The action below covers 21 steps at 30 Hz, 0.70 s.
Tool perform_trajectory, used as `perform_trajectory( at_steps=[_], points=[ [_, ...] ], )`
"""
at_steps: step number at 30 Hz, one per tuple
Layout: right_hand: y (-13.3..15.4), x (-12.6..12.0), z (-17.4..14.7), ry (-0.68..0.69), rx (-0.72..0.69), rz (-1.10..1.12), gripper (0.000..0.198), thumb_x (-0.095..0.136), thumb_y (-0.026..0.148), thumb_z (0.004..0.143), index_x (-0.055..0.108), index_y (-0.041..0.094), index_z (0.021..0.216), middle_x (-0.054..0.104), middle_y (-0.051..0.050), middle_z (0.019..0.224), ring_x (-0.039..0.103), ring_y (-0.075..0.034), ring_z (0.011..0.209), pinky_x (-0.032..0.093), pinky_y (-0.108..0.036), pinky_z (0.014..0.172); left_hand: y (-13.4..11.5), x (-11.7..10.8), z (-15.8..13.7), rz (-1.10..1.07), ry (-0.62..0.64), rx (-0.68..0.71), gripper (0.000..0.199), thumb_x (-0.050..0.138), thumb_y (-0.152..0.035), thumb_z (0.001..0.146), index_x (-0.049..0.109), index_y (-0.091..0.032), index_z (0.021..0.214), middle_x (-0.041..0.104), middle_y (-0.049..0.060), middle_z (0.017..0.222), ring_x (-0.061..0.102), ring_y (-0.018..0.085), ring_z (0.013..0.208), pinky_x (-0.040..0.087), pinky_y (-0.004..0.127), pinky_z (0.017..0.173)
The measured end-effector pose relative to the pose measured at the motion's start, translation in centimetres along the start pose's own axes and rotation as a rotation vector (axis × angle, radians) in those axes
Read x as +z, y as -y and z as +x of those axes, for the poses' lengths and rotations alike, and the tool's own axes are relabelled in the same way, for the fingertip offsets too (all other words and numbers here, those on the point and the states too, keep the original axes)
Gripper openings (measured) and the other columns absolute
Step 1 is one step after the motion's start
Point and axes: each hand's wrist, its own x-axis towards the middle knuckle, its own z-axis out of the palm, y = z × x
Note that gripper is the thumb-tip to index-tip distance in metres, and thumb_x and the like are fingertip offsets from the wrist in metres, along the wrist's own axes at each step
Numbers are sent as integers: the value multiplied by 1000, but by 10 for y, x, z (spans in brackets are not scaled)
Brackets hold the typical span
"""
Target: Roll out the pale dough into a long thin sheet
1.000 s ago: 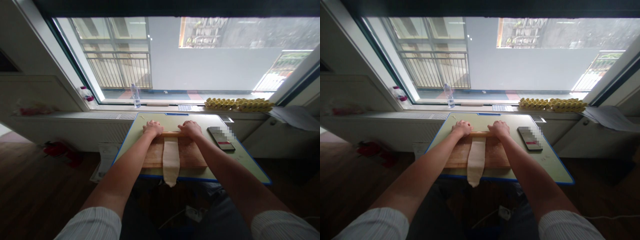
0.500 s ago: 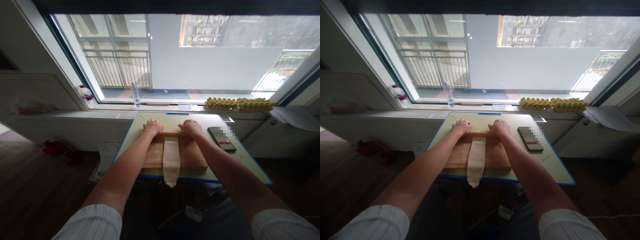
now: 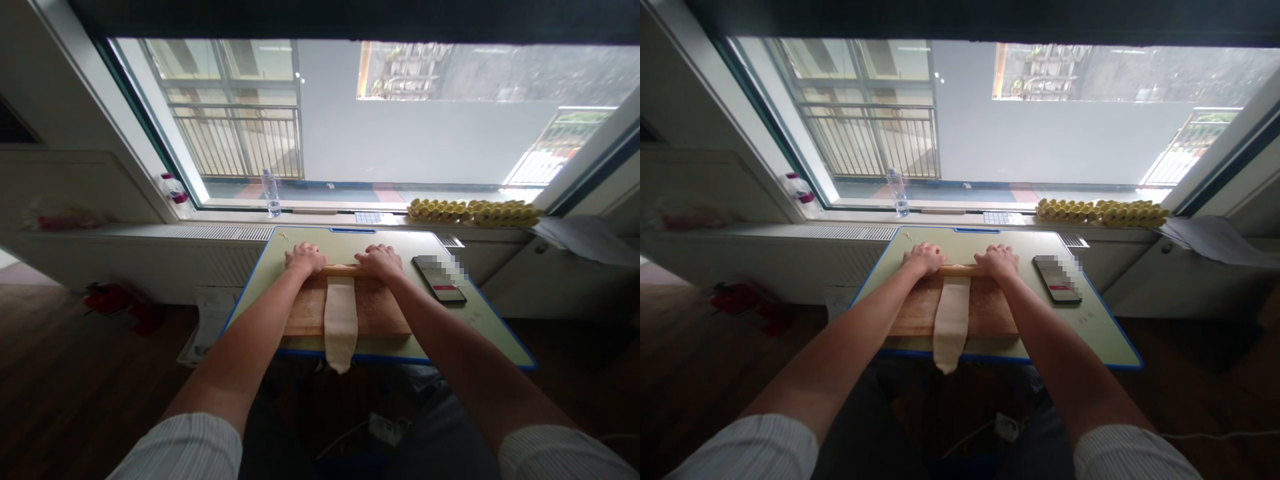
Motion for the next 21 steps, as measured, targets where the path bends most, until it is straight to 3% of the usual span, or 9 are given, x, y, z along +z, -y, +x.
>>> perform_trajectory(
  at_steps=[8, 21],
  points=[
    [-1, 1, -15, -7, -12, -18, 55, 48, 56, 99, 72, 21, 134, 64, -17, 144, 55, -36, 132, 45, -48, 109, 1, 3, -13, 6, -18, 1, 56, 41, -56, 95, 66, -34, 141, 56, 11, 159, 52, 36, 143, 41, 58, 118],
    [-3, 4, -34, -5, -42, -46, 57, 40, 58, 105, 71, 24, 138, 64, -15, 145, 53, -35, 133, 42, -47, 109, 0, 8, -34, 27, -91, 6, 54, 42, -61, 97, 71, -33, 133, 62, 10, 153, 55, 34, 139, 40, 56, 117]
  ],
)
